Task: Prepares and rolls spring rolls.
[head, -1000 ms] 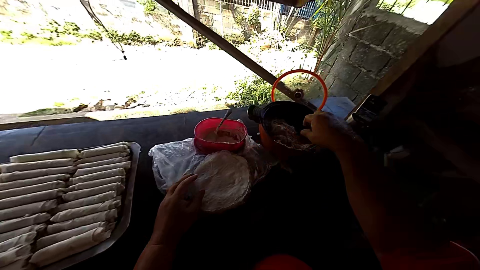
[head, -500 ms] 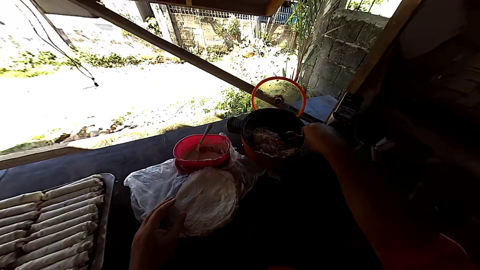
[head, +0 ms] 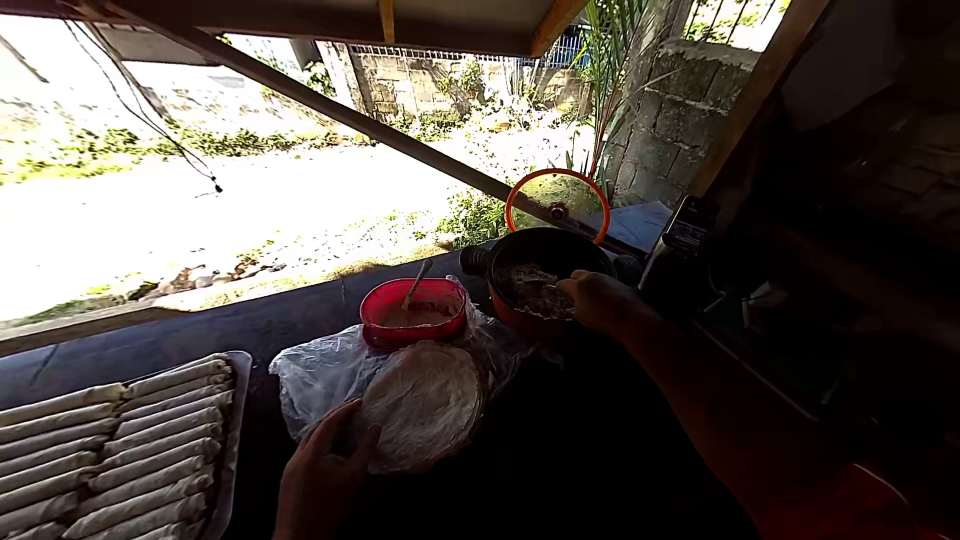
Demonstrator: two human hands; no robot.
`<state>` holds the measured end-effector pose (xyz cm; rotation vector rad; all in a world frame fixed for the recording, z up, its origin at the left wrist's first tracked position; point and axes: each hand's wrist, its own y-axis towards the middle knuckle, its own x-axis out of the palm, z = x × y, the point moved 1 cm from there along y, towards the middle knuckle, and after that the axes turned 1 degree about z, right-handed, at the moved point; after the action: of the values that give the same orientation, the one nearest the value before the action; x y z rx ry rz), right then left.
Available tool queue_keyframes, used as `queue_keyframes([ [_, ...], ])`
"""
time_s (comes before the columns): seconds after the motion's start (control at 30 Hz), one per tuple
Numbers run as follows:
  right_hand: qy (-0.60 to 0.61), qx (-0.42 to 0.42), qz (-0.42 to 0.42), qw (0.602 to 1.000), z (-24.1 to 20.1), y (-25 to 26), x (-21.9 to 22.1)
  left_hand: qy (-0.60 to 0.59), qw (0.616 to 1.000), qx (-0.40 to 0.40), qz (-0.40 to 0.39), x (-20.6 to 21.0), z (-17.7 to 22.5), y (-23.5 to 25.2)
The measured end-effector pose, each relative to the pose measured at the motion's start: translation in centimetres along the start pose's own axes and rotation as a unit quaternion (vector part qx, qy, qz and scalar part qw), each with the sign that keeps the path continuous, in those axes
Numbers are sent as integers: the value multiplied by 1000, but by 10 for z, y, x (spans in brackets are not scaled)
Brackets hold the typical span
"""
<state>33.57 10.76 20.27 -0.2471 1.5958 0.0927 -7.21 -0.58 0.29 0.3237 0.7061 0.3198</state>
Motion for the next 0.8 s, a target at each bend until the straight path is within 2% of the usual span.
queue_keyframes([
  [0.3, -45, 0, -37, 998, -6, -19, -28, -3, 1000, -24, 2, 1, 2, 2],
  [0.5, -41, 16, 19, 999, 7, -16, -31, 3, 1000, -30, -2, 2, 0, 0],
  [0.63, -36, -2, 35, 999, 16, -18, -38, 17, 999, -28, -2, 2, -3, 1],
  [0.8, -38, -19, 2, 999, 10, -13, -20, 23, 999, -20, -8, 0, -1, 0],
])
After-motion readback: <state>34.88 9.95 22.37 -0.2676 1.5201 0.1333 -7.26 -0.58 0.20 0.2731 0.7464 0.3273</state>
